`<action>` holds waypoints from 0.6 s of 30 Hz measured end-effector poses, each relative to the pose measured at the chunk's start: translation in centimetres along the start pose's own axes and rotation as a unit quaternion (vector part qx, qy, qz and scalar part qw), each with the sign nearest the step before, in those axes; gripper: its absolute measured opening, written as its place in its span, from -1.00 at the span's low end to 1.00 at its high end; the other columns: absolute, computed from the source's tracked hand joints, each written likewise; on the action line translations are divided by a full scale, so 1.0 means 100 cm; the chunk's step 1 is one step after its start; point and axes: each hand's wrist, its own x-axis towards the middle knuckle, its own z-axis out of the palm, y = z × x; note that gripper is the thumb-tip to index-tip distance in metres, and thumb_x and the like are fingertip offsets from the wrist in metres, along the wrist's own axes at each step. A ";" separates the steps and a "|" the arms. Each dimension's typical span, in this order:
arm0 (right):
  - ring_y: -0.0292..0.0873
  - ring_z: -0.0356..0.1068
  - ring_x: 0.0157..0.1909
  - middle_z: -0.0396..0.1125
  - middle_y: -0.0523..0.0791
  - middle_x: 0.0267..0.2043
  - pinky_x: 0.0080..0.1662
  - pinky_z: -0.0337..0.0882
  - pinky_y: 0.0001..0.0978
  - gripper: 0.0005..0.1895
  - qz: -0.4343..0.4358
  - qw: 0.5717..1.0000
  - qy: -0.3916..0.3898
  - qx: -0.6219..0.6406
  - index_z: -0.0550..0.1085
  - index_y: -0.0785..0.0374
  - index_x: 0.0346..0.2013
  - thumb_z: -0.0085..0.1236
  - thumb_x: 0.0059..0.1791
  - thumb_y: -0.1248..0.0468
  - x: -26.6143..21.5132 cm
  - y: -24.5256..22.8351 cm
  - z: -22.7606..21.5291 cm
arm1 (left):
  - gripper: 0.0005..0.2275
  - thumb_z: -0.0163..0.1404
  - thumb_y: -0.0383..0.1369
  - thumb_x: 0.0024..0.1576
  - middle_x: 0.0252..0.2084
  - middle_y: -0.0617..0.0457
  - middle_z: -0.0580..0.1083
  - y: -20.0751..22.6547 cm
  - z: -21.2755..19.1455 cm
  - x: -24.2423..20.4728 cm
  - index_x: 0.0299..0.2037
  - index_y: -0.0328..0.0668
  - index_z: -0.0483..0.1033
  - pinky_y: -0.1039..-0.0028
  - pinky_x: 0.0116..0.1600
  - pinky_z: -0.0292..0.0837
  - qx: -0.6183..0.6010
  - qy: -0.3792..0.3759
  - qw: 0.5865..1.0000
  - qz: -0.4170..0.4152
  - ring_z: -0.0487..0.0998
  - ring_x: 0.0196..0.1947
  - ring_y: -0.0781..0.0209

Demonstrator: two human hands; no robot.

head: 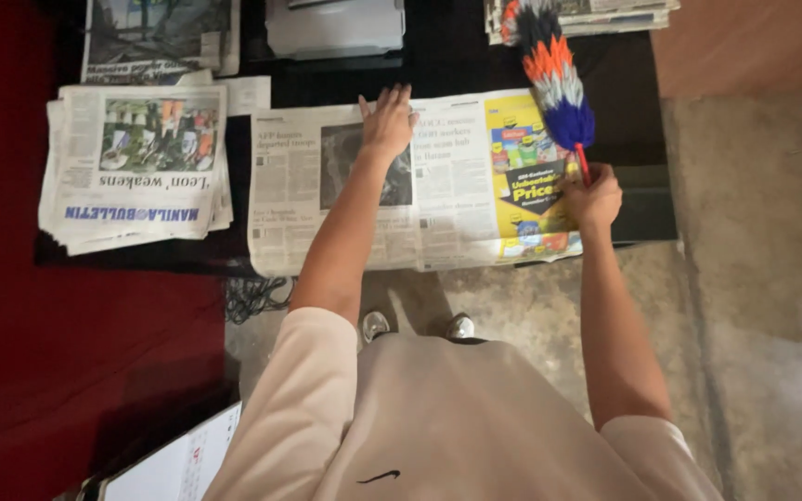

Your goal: Cleaning and dusting a stack of newspapers using a feather duster.

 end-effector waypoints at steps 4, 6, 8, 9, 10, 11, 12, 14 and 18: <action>-0.01 0.44 -0.36 0.47 -0.06 -0.28 -0.25 0.42 -0.19 -0.43 -0.020 0.999 0.003 0.033 0.50 0.29 -0.05 0.52 -0.22 0.09 -0.003 0.002 -0.002 | -0.67 -0.01 -0.18 0.24 0.08 -0.11 0.39 0.005 0.021 0.021 0.13 -0.15 0.46 -0.41 0.31 -0.03 0.047 -0.006 0.999 0.002 0.42 0.07 -0.13; 0.04 0.46 -0.32 0.49 -0.02 -0.26 -0.21 0.44 -0.13 -0.44 -0.022 0.999 -0.017 0.017 0.49 0.26 -0.06 0.51 -0.22 0.09 -0.003 -0.004 -0.008 | -0.67 0.15 -0.14 0.04 0.01 -0.09 0.40 -0.008 0.054 0.040 -0.06 -0.11 0.57 -0.14 0.03 0.14 0.113 0.089 0.990 0.006 0.38 -0.06 -0.07; 0.00 0.46 -0.31 0.49 -0.03 -0.23 -0.21 0.43 -0.17 -0.46 -0.005 0.999 -0.026 0.031 0.49 0.29 -0.03 0.48 -0.19 0.12 -0.006 -0.020 -0.021 | -0.72 0.17 -0.18 0.05 -0.02 -0.09 0.46 0.002 0.033 0.040 -0.14 -0.16 0.62 -0.09 0.05 0.15 0.104 0.065 0.992 0.007 0.41 -0.05 -0.06; -0.04 0.46 -0.30 0.49 -0.03 -0.20 -0.21 0.43 -0.22 -0.47 0.010 0.998 -0.040 0.045 0.49 0.31 0.01 0.45 -0.16 0.14 -0.010 -0.029 -0.026 | -0.77 0.19 -0.23 0.05 -0.05 -0.10 0.52 0.005 0.023 0.038 -0.21 -0.21 0.67 -0.05 0.08 0.15 0.096 0.039 0.995 0.005 0.43 -0.04 -0.04; -0.04 0.46 -0.30 0.49 -0.03 -0.20 -0.21 0.43 -0.22 -0.47 0.010 0.998 -0.043 0.046 0.49 0.31 0.01 0.45 -0.16 0.14 -0.010 -0.028 -0.029 | -0.77 0.19 -0.23 0.05 -0.05 -0.10 0.52 0.006 0.013 0.037 -0.21 -0.21 0.67 -0.05 0.08 0.15 0.097 0.037 0.995 0.002 0.43 -0.04 -0.04; -0.13 0.43 -0.32 0.47 -0.05 -0.24 -0.22 0.45 -0.31 -0.55 0.003 0.994 -0.022 0.105 0.50 0.33 -0.02 0.41 -0.17 0.31 -0.011 -0.028 -0.031 | -0.81 0.17 -0.30 0.05 -0.11 -0.08 0.53 0.007 0.003 0.036 -0.22 -0.21 0.65 -0.04 0.21 0.12 0.041 0.071 0.995 0.057 0.48 -0.07 -0.06; -0.23 0.39 -0.34 0.46 -0.07 -0.28 -0.23 0.46 -0.40 -0.60 -0.005 0.986 0.000 0.165 0.52 0.35 -0.05 0.38 -0.17 0.47 -0.008 -0.028 -0.033 | -0.86 0.16 -0.38 0.05 -0.17 -0.07 0.53 0.007 -0.009 0.039 -0.22 -0.22 0.63 -0.02 0.33 0.10 -0.015 0.107 0.988 0.111 0.52 -0.10 -0.09; -0.21 0.33 -0.39 0.43 -0.05 -0.33 -0.27 0.41 -0.38 -0.75 -0.056 0.984 0.046 0.164 0.52 0.39 -0.12 0.33 -0.07 0.45 -0.018 -0.037 -0.038 | -0.89 0.15 -0.41 0.10 -0.35 -0.02 0.53 0.015 -0.037 0.045 -0.21 -0.22 0.59 0.15 0.03 0.34 -0.024 0.102 0.987 0.125 0.54 -0.36 0.05; -0.13 0.23 -0.44 0.36 0.01 -0.41 -0.31 0.33 -0.29 -0.77 -0.107 0.980 0.098 0.136 0.53 0.48 -0.21 0.17 0.13 0.29 -0.037 -0.065 -0.055 | -0.94 0.13 -0.46 0.15 -0.47 0.04 0.55 0.021 -0.092 0.055 -0.22 -0.18 0.55 0.37 -0.50 0.47 -0.015 0.192 0.953 0.234 0.50 -0.65 0.21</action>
